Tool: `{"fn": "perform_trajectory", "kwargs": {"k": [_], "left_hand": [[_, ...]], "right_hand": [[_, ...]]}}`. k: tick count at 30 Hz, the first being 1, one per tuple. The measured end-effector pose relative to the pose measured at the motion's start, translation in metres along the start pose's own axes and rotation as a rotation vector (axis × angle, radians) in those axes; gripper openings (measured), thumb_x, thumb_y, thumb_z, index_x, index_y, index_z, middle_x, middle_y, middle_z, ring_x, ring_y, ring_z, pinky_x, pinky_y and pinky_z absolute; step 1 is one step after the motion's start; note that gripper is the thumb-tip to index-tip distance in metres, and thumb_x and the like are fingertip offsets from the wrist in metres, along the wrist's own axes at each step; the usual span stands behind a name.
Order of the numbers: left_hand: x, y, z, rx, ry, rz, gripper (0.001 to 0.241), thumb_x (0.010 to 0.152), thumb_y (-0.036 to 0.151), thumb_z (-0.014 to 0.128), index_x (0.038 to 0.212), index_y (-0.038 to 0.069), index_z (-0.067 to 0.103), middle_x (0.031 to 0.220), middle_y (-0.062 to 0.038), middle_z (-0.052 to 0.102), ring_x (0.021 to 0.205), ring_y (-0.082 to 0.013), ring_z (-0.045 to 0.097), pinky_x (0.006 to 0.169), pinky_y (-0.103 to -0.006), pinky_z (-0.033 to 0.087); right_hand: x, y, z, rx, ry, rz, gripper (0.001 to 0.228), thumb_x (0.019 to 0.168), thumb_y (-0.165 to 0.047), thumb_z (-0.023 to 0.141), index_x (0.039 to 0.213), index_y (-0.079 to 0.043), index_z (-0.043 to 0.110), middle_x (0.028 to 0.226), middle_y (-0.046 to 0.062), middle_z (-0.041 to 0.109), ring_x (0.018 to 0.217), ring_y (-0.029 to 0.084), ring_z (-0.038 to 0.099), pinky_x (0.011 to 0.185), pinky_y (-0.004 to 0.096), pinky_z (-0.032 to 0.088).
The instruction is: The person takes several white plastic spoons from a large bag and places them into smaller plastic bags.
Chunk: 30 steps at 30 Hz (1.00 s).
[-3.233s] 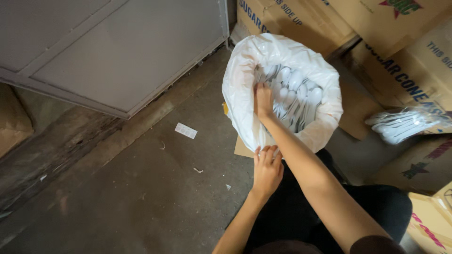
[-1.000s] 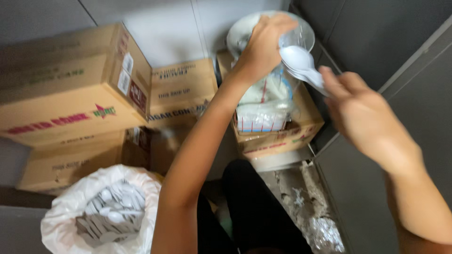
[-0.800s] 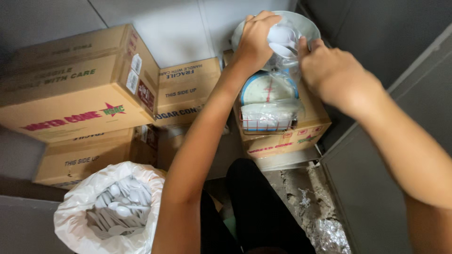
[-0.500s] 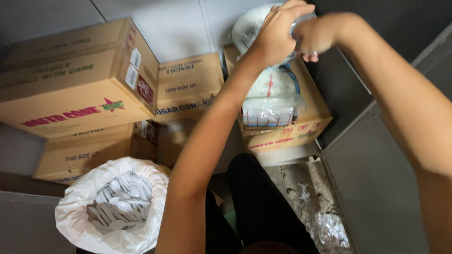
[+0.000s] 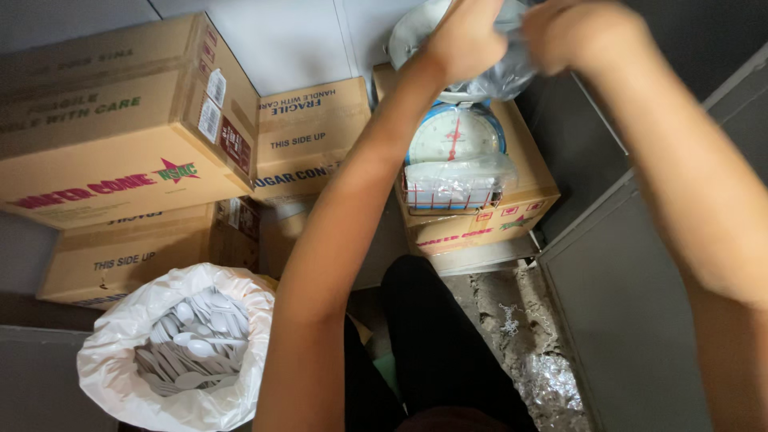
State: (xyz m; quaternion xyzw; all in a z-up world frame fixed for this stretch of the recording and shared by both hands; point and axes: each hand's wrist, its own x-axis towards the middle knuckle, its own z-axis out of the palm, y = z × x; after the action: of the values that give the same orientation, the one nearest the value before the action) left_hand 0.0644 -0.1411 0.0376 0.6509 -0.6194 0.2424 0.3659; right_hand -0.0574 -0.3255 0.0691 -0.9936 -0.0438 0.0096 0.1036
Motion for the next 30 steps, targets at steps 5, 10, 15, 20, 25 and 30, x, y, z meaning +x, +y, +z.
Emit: {"fn": "perform_trajectory", "kwargs": {"k": [5, 10, 15, 20, 25, 30], "left_hand": [[-0.002, -0.010, 0.026, -0.234, -0.218, -0.512, 0.026, 0.074, 0.005, 0.060, 0.096, -0.006, 0.068, 0.085, -0.021, 0.069, 0.077, -0.0331, 0.067, 0.067, -0.0419, 0.055], [-0.001, -0.018, 0.022, -0.341, -0.054, -0.631, 0.018, 0.081, 0.010, 0.060, 0.089, -0.004, 0.068, 0.075, -0.014, 0.070, 0.065, -0.0245, 0.068, 0.058, -0.0368, 0.055], [-0.009, -0.001, 0.024, -0.603, 0.121, -0.598, 0.020, 0.087, 0.016, 0.060, 0.081, -0.002, 0.068, 0.064, -0.007, 0.071, 0.053, -0.0159, 0.070, 0.049, -0.0318, 0.056], [-0.015, -0.013, 0.034, -0.658, 0.254, -0.453, 0.017, 0.090, 0.010, 0.066, 0.078, -0.004, 0.064, 0.065, 0.001, 0.061, 0.060, -0.0053, 0.056, 0.051, -0.0280, 0.047], [-0.011, -0.024, 0.053, -1.011, 0.294, -0.427, 0.018, 0.091, 0.004, 0.067, 0.076, -0.005, 0.066, 0.068, 0.002, 0.062, 0.061, -0.0077, 0.057, 0.052, -0.0282, 0.044], [-0.014, -0.028, 0.039, -0.802, 0.317, -0.425, 0.022, 0.093, 0.010, 0.064, 0.075, -0.001, 0.069, 0.063, 0.002, 0.066, 0.057, -0.0071, 0.062, 0.049, -0.0279, 0.050]], "right_hand": [[0.042, -0.015, 0.029, -0.022, -0.091, -0.064, 0.019, 0.092, -0.004, 0.061, 0.107, 0.003, 0.072, 0.090, 0.018, 0.078, 0.077, 0.026, 0.073, 0.070, 0.040, 0.061], [0.091, -0.014, 0.030, -0.050, -0.181, -0.006, 0.021, 0.093, -0.005, 0.061, 0.109, 0.004, 0.071, 0.093, 0.018, 0.077, 0.079, 0.026, 0.073, 0.073, 0.039, 0.060], [0.094, -0.006, 0.030, -0.033, -0.215, 0.016, 0.023, 0.094, -0.007, 0.061, 0.112, 0.004, 0.070, 0.096, 0.018, 0.076, 0.082, 0.026, 0.073, 0.076, 0.039, 0.060], [0.090, -0.002, 0.027, -0.045, -0.210, 0.029, 0.025, 0.095, -0.008, 0.061, 0.115, 0.005, 0.069, 0.098, 0.019, 0.076, 0.085, 0.026, 0.072, 0.078, 0.039, 0.060], [0.086, -0.004, 0.025, -0.026, -0.157, -0.015, 0.027, 0.096, -0.009, 0.061, 0.117, 0.006, 0.068, 0.101, 0.019, 0.075, 0.087, 0.026, 0.072, 0.081, 0.039, 0.060], [0.078, -0.003, 0.028, 0.039, -0.059, -0.086, 0.029, 0.097, -0.011, 0.061, 0.120, 0.006, 0.068, 0.104, 0.019, 0.074, 0.090, 0.026, 0.072, 0.083, 0.038, 0.059]]}}
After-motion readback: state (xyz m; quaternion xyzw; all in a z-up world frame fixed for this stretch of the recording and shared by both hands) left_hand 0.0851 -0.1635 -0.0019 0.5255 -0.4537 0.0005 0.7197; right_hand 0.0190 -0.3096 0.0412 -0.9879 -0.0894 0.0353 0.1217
